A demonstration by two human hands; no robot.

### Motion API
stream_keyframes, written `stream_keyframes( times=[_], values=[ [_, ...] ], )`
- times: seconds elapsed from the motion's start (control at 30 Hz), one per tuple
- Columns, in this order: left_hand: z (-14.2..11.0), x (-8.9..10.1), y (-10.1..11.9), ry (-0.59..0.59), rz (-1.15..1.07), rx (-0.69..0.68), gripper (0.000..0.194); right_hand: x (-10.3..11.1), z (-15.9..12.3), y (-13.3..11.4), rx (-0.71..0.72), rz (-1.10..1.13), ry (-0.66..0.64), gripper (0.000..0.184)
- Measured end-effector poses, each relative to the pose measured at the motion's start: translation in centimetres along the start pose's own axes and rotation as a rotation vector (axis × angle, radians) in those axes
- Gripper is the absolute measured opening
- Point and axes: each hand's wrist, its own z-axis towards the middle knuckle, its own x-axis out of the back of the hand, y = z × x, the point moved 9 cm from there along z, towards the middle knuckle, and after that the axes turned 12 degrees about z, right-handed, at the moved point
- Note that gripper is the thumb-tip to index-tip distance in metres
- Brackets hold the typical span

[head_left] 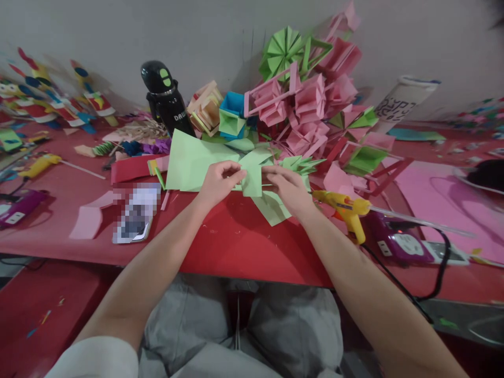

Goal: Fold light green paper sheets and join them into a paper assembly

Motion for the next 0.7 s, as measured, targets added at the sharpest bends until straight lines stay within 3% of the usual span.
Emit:
stream_keyframes(
  times=[0.3, 0.7],
  values=[
    [-0.5, -0.9, 1.1, -0.079, -0.012, -0.07, 0.026, 0.6, -0.3, -1.3, 0.136, -0.124, 0.107, 0.04],
    [-0.5, -1.2, 0.5, -0.138, -0.06, -0.001, 0.03, 1.0, 0.0, -0.9, 0.125, -0.094, 0.099, 0.041]
  ],
)
